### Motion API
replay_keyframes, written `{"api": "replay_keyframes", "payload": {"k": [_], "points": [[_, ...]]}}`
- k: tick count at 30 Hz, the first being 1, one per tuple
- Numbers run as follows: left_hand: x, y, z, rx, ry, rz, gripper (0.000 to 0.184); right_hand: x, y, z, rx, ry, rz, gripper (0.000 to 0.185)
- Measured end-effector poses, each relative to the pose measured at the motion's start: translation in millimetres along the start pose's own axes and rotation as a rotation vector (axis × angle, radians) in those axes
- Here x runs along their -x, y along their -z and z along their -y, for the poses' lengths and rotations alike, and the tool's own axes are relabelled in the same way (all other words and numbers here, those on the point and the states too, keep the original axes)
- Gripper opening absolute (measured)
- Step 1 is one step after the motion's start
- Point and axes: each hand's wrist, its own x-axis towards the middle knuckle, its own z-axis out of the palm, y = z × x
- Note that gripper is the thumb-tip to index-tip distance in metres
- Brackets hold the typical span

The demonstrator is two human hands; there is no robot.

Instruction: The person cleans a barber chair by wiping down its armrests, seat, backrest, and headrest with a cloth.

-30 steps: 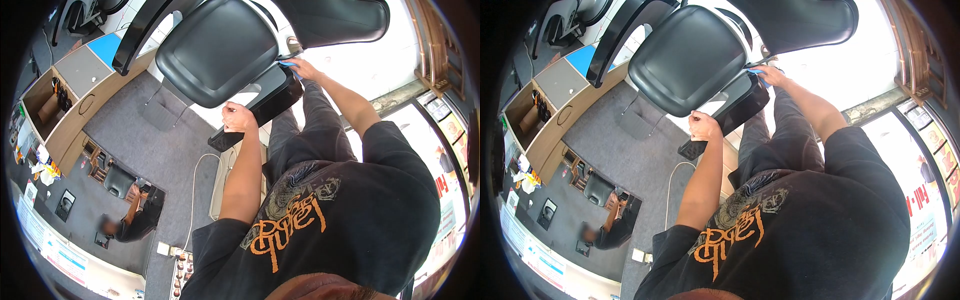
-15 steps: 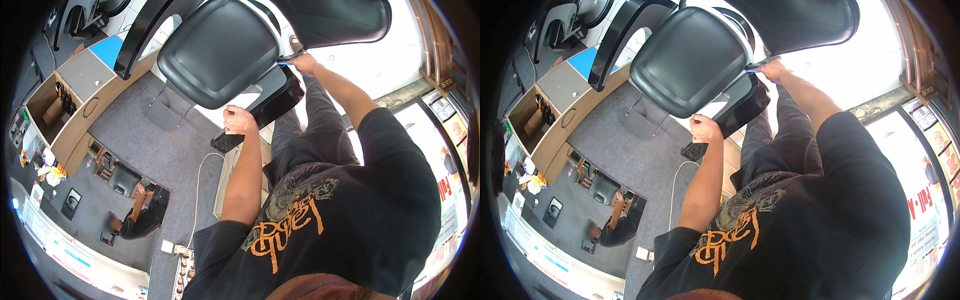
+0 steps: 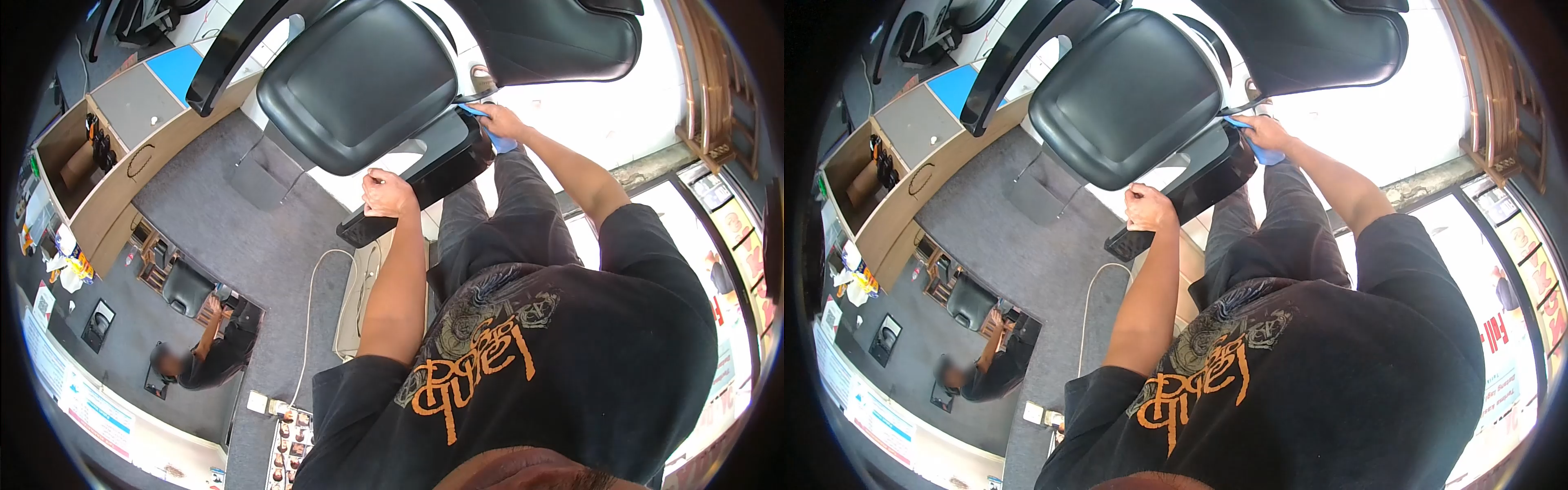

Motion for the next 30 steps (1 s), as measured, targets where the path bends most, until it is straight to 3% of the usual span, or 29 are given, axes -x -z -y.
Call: {"api": "replay_keyframes", "payload": {"k": [4,5,9,12,15,18,21,24,25,30], "points": [[0,1,-2,0.01,-0.001,-0.017,0.039,-29,21,-1,0.033,0.162,0.278,0.066],[0,1,-2,-0.002,-0.005,-0.018,0.038,-36,28,7,0.085,0.093,0.41,0.072],[0,2,-1,-0.033,-0.012,-0.012,0.037,-44,37,12,0.155,0.129,0.49,0.075],[0,3,-1,-0.013,0.0,0.003,0.037,-51,33,16,0.207,0.03,0.541,0.075],[-1,1,-1,-0.005,0.005,0.0,0.038,-54,28,18,0.275,-0.039,0.53,0.074],[0,0,-1,0.004,0.005,0.007,0.039,-53,18,7,0.379,0.131,0.337,0.073],[0,1,2,-0.004,0.003,0.008,0.039,-49,-7,-11,0.427,0.136,0.124,0.072],[0,1,-1,0.001,0.016,0.017,0.039,-35,8,26,0.58,-0.032,0.199,0.063],[0,2,-1,0.002,0.019,0.024,0.039,-33,0,16,0.557,0.055,0.072,0.06],[0,0,-1,-0.007,-0.003,0.008,0.039,-34,-8,19,0.6,-0.106,0.123,0.056]]}}
